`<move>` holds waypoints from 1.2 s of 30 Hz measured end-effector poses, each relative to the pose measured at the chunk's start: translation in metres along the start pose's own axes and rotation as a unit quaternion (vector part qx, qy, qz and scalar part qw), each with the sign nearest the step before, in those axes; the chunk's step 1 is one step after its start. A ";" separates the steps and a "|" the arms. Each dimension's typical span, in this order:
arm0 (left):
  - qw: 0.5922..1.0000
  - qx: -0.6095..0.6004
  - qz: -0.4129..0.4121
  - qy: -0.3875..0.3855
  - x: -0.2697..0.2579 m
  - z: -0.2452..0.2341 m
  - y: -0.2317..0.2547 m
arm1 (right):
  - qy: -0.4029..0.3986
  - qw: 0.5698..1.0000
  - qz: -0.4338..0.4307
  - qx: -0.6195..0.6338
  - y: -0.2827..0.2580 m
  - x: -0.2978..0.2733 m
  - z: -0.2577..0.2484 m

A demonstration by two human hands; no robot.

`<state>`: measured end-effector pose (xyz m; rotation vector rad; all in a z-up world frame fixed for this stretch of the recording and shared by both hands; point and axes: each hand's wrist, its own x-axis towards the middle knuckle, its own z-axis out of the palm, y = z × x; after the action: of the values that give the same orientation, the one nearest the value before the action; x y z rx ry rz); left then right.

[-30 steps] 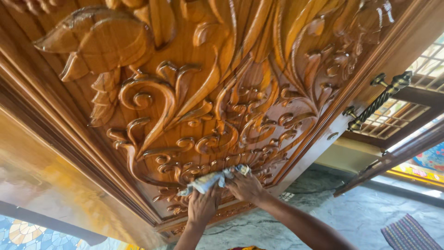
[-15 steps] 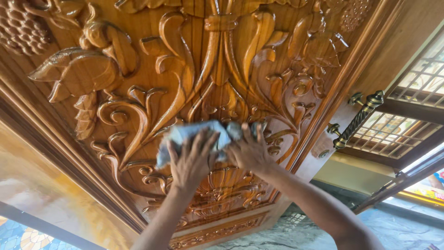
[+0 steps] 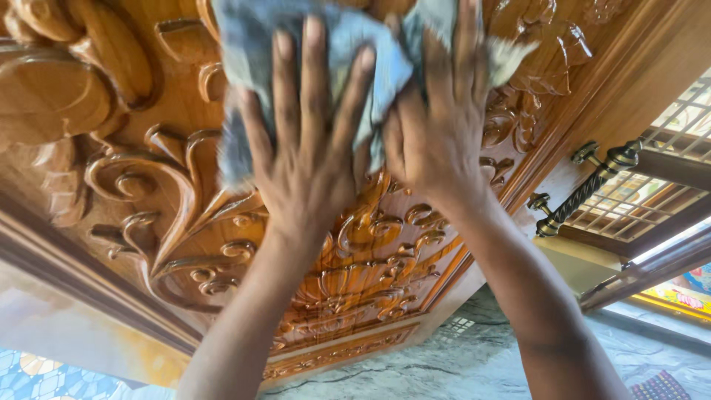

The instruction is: The person wipes a large, ornately carved wooden door with a light blue cloth. They use both hands to rub the surface, focusing on the intricate floral and fruit carvings. The camera angle is low, looking up at the door as the person cleans different sections.

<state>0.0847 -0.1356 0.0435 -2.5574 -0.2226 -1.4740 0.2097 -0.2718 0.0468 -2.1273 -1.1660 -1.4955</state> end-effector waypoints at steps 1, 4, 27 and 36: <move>1.000 0.014 0.008 0.015 -0.011 0.014 0.003 | 0.030 0.999 -0.008 0.026 -0.002 -0.011 0.006; 0.996 0.076 0.037 0.018 -0.050 0.055 0.009 | 0.032 0.999 -0.031 0.025 -0.002 -0.051 0.033; 0.971 -0.093 0.073 -0.207 -0.343 0.241 0.073 | -0.058 0.994 0.045 0.082 -0.051 -0.403 0.160; 0.940 -0.130 0.110 -0.295 -0.335 0.198 0.079 | -0.092 0.980 0.104 0.144 -0.042 -0.433 0.126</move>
<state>0.1016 -0.1798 -0.3507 -3.0536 0.1945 -0.6639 0.2025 -0.3587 -0.3979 -2.1411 -1.1023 -0.9909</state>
